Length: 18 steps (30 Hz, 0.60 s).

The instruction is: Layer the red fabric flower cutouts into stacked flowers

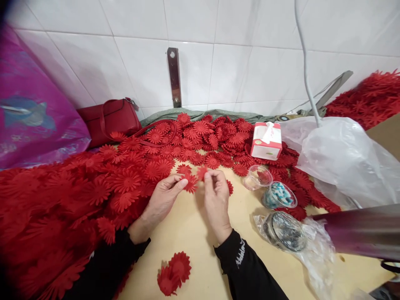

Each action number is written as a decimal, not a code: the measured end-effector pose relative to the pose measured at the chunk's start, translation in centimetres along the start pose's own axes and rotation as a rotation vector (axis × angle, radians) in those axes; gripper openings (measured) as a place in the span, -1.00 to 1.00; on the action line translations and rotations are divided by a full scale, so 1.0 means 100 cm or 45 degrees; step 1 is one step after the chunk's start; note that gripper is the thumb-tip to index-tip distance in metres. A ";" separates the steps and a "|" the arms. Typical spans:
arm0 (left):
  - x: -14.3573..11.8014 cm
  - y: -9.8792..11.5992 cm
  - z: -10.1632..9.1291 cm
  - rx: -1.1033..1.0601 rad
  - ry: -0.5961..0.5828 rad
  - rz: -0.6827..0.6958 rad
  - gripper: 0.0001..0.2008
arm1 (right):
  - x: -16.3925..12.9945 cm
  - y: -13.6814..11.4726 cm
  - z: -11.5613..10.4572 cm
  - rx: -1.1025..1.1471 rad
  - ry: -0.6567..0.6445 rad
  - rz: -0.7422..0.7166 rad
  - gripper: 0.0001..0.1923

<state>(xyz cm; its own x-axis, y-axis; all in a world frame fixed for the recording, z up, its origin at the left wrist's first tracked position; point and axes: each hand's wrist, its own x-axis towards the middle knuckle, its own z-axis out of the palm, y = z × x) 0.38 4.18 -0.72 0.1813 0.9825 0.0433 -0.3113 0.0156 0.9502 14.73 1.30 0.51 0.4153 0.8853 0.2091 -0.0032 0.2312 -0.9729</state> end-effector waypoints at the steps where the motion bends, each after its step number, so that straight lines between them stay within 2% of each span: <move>1: -0.001 -0.001 0.000 -0.043 0.016 -0.029 -0.67 | 0.003 0.000 -0.002 0.042 0.065 -0.008 -0.78; 5: -0.001 -0.005 0.003 -0.208 0.077 -0.133 -0.63 | 0.012 0.001 -0.008 0.195 0.181 -0.050 -0.70; 8: 0.001 -0.003 0.006 -0.250 0.101 -0.119 -0.65 | 0.013 -0.004 -0.007 0.181 0.220 -0.059 -0.60; 10: 0.002 -0.002 0.007 -0.218 0.084 -0.095 -0.70 | 0.006 -0.012 0.000 0.138 0.260 -0.065 -0.65; 12: 0.001 -0.003 0.004 -0.099 0.000 -0.076 -0.74 | -0.009 -0.022 0.012 0.124 0.208 -0.073 -0.71; 13: 0.000 -0.004 0.002 -0.019 -0.034 -0.055 -0.74 | -0.018 -0.027 0.019 0.149 0.071 -0.056 -0.71; 15: -0.004 -0.009 -0.003 0.117 -0.038 0.016 -0.71 | -0.036 -0.036 0.032 0.206 -0.342 -0.123 -0.42; 17: -0.006 -0.012 -0.007 0.165 0.039 0.095 -0.72 | -0.047 -0.041 0.038 0.065 -0.609 -0.372 -0.36; 18: -0.007 -0.013 -0.008 0.166 0.070 0.121 -0.75 | -0.049 -0.041 0.038 -0.036 -0.646 -0.483 -0.39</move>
<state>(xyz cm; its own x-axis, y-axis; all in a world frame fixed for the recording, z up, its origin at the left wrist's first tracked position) -0.10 3.63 -2.22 0.1042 0.9871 0.1214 -0.2005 -0.0987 0.9747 9.26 -2.44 3.82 -0.1004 0.8264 0.5540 0.0866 0.5620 -0.8226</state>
